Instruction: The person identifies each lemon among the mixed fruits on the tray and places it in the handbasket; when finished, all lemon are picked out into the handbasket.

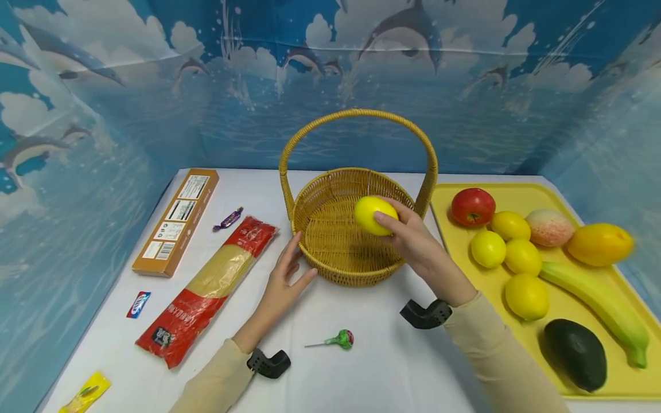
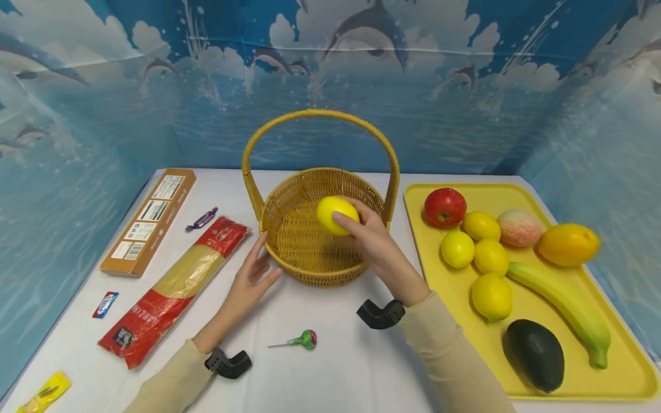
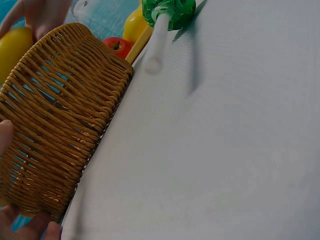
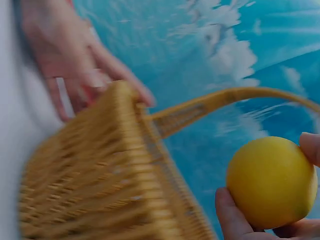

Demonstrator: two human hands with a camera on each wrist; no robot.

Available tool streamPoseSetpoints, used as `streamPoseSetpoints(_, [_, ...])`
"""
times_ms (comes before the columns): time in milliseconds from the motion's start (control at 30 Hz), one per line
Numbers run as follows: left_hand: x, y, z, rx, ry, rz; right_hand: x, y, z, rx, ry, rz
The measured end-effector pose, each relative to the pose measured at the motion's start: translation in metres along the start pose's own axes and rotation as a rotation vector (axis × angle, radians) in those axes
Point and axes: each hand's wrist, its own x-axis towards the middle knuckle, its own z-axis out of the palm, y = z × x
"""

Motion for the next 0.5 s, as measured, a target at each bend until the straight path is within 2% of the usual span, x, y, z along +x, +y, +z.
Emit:
streamPoseSetpoints(200, [0.001,-0.001,0.000,0.013,-0.009,0.016,0.020,0.024,0.006,-0.033,-0.038,0.161])
streamPoseSetpoints(367, [0.002,-0.001,-0.001,0.026,0.000,0.007,0.034,0.031,0.015,-0.153,-0.101,0.215])
streamPoseSetpoints(500, [0.002,-0.002,-0.001,0.037,0.000,-0.003,0.044,0.037,0.019,-0.298,-0.149,0.257])
